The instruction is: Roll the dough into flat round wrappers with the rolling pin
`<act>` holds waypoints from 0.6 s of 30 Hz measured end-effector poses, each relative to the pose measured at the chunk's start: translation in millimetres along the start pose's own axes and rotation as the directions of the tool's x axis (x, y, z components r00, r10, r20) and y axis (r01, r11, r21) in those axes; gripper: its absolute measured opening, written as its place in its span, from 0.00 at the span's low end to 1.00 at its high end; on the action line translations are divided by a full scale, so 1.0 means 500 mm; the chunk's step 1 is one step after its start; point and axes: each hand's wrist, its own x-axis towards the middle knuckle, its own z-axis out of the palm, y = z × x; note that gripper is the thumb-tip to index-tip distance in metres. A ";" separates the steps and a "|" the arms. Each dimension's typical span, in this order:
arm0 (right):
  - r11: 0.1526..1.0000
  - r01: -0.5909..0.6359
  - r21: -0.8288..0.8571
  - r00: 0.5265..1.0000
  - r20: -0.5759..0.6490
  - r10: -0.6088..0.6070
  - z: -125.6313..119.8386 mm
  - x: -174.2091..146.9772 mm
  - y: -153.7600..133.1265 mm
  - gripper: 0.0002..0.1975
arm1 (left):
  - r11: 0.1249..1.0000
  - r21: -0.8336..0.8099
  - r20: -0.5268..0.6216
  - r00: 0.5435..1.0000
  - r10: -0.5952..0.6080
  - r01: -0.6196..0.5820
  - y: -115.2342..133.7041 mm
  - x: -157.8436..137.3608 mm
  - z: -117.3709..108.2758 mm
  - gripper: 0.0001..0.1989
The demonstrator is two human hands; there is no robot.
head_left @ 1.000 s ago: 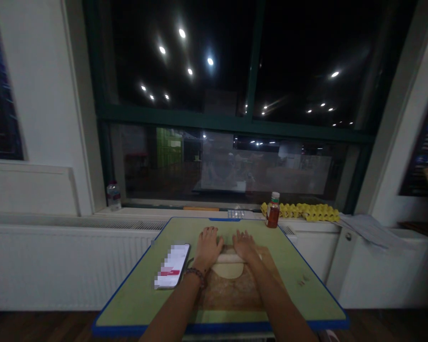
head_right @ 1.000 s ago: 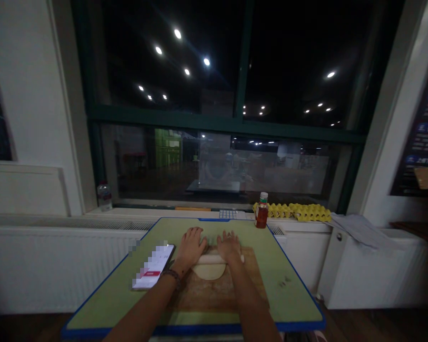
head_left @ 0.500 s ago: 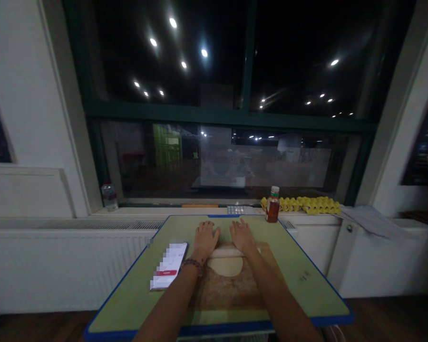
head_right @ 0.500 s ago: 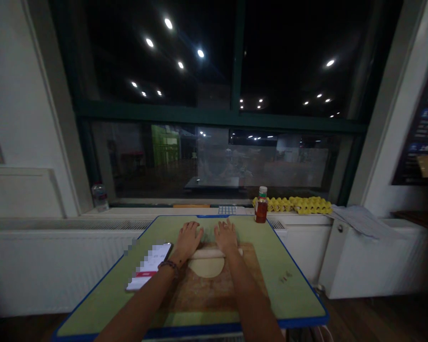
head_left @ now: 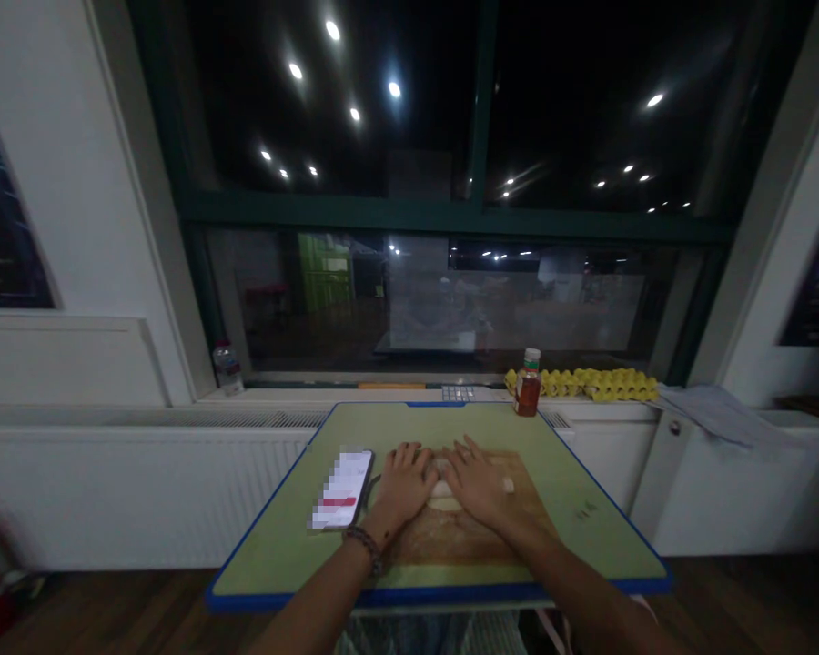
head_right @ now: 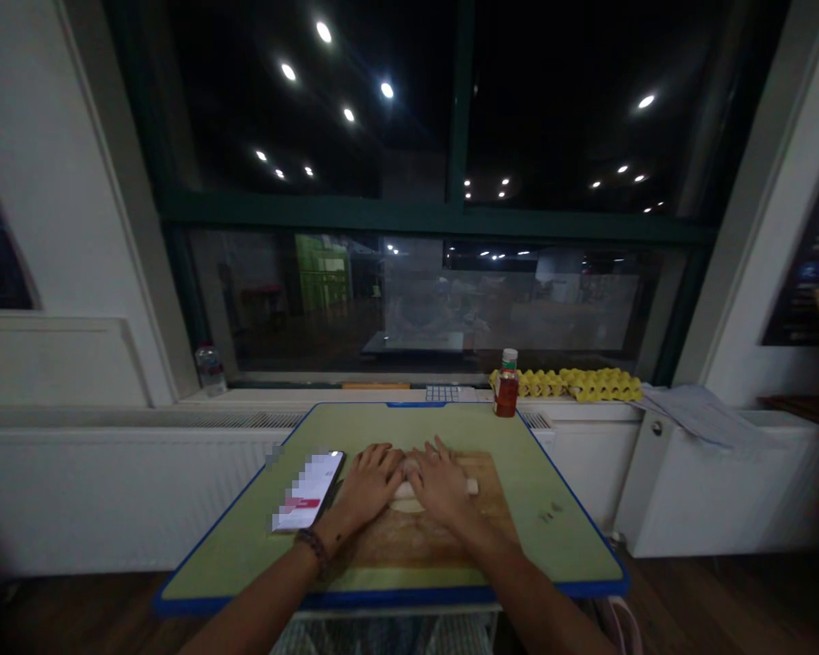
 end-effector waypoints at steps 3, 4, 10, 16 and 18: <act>0.973 0.179 0.144 0.982 0.031 -0.185 -0.026 -0.033 0.026 0.23 | 0.994 -0.083 -0.085 0.995 0.059 -0.066 -0.021 -0.024 0.002 0.21; 0.964 0.202 0.172 0.975 0.054 -0.214 -0.036 -0.042 0.037 0.23 | 0.988 -0.113 -0.117 0.989 0.094 -0.107 -0.030 -0.029 0.002 0.21; 0.972 0.201 0.124 0.968 0.124 -0.217 -0.060 -0.074 0.073 0.16 | 0.959 -0.269 -0.302 0.953 0.002 -0.087 -0.059 -0.036 -0.029 0.21; 0.990 0.021 0.137 0.984 -0.180 0.004 -0.070 -0.045 0.079 0.18 | 0.948 -0.301 -0.571 0.815 -0.098 -0.097 -0.041 -0.053 -0.058 0.20; 0.970 -0.069 0.232 0.938 -0.316 0.142 -0.070 -0.021 0.082 0.16 | 0.955 -0.287 -0.500 0.862 -0.085 -0.073 -0.032 -0.054 -0.045 0.21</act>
